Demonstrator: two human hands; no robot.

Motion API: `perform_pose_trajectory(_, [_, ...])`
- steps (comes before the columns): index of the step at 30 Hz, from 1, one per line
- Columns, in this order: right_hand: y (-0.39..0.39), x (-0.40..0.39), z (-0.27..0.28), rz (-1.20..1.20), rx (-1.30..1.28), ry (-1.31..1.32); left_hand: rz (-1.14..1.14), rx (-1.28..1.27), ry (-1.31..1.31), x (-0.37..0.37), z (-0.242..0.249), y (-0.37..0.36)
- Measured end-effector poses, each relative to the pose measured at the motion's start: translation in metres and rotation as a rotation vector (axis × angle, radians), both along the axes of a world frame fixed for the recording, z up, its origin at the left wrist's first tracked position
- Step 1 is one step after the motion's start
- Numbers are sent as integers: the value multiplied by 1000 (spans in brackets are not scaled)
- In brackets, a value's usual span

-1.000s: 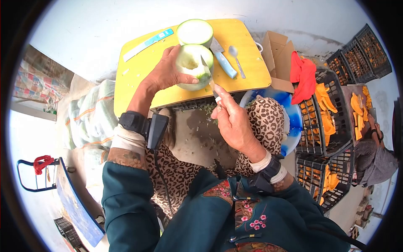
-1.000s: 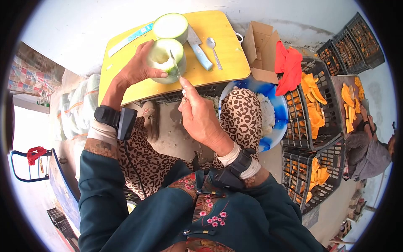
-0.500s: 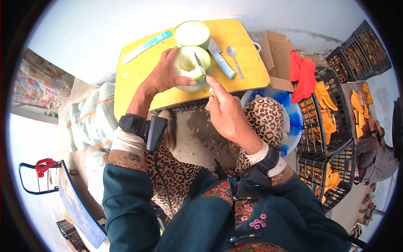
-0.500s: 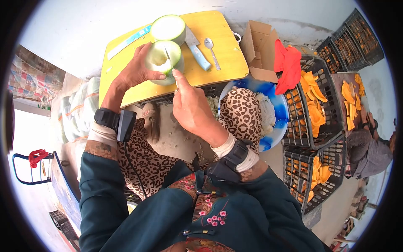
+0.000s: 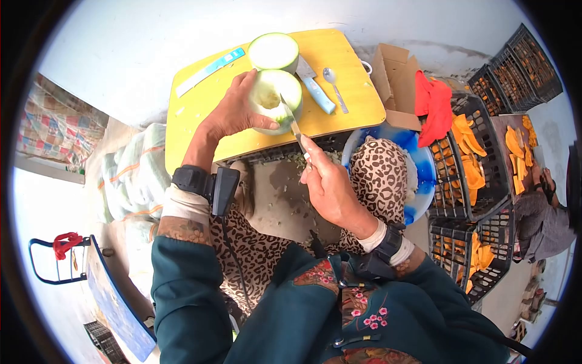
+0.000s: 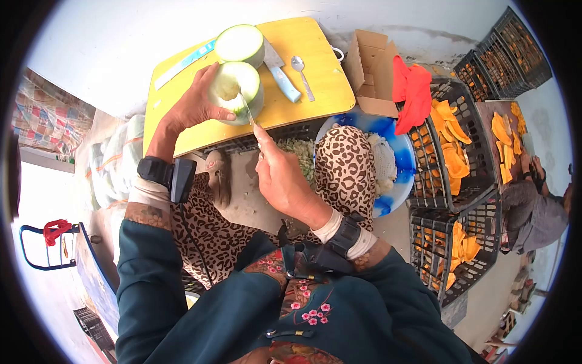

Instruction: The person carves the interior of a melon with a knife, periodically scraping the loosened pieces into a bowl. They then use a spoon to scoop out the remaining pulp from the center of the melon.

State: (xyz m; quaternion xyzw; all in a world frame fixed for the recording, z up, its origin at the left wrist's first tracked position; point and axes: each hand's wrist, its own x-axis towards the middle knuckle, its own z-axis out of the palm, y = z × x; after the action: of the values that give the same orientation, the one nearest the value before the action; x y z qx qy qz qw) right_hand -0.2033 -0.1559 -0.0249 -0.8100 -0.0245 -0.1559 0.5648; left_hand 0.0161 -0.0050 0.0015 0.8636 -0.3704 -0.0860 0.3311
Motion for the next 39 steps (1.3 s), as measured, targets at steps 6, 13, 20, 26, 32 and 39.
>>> perform_pose_trajectory(6, [-13,-7,-9,90,165,117,-9,20,-20,0,-1,0])
perform_pose_trajectory(13, [-38,-18,-2,285,804,345,49,26,1,4,-5,2])
perform_pose_trajectory(20, [-47,-20,2,260,648,301,40,-22,21,5,-7,-1])
perform_pose_trajectory(26, [-37,-8,-6,156,368,225,53,-20,29,2,-3,-1])
perform_pose_trajectory(32, [-32,-7,-10,112,333,215,24,-28,46,-1,2,-1])
perform_pose_trajectory(39, [-29,-8,-12,57,184,173,35,-28,39,2,-2,-1])
